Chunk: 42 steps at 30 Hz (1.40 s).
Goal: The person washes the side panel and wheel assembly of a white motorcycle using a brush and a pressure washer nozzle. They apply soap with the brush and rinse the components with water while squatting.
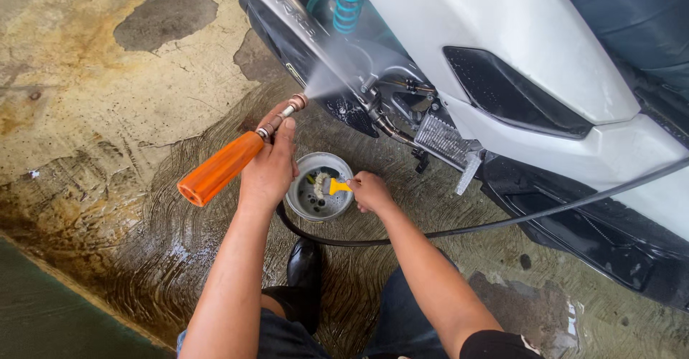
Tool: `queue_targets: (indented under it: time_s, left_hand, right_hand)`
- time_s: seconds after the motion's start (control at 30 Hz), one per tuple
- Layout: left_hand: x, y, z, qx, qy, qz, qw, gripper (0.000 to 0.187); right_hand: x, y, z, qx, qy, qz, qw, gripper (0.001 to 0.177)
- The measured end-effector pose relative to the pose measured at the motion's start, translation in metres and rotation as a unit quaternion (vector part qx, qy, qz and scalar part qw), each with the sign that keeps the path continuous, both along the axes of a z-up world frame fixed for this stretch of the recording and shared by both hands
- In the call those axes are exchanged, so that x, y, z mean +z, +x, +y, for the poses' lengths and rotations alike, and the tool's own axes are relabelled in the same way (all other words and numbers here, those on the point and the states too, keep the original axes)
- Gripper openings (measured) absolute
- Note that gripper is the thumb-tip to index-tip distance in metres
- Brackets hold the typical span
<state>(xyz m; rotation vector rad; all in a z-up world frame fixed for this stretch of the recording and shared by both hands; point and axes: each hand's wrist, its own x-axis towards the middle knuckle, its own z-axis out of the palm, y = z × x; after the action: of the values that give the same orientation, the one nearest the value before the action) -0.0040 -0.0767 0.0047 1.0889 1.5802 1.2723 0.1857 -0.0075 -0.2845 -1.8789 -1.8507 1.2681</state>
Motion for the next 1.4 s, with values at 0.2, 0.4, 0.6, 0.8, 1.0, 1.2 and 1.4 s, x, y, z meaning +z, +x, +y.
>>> queue_targets:
  time_s: [0.2, 0.4, 0.6, 0.8, 1.0, 1.2, 1.4]
  left_hand:
    - [-0.007, 0.014, -0.012, -0.009, -0.061, 0.092, 0.994, 0.044]
    - [-0.03, 0.013, -0.018, -0.004, 0.045, 0.154, 0.987, 0.042]
    - [-0.052, -0.003, -0.023, 0.0, 0.073, 0.262, 0.962, 0.041]
    - [-0.051, 0.003, -0.028, -0.027, 0.002, 0.262, 0.965, 0.04]
    - [-0.046, 0.014, -0.04, -0.04, 0.029, 0.25, 0.967, 0.04]
    - [-0.014, 0.027, -0.069, -0.067, -0.131, 0.122, 0.981, 0.046]
    - [0.008, 0.029, -0.077, -0.073, -0.096, 0.109, 0.987, 0.045]
  right_hand:
    - [-0.088, -0.001, 0.03, -0.123, -0.197, 0.043, 0.972, 0.047]
    - [-0.121, -0.016, 0.028, -0.077, -0.168, -0.036, 0.982, 0.038]
    - [-0.11, -0.018, 0.007, -0.11, -0.155, -0.107, 0.976, 0.038]
    - [-0.125, 0.009, -0.017, -0.135, -0.137, -0.083, 0.978, 0.036]
    - [-0.128, 0.037, -0.044, -0.102, -0.166, -0.053, 0.979, 0.023]
    - [-0.11, 0.048, -0.046, 0.043, -0.211, -0.193, 0.957, 0.031]
    - [-0.094, 0.028, -0.038, -0.322, -0.191, -0.099, 0.922, 0.031]
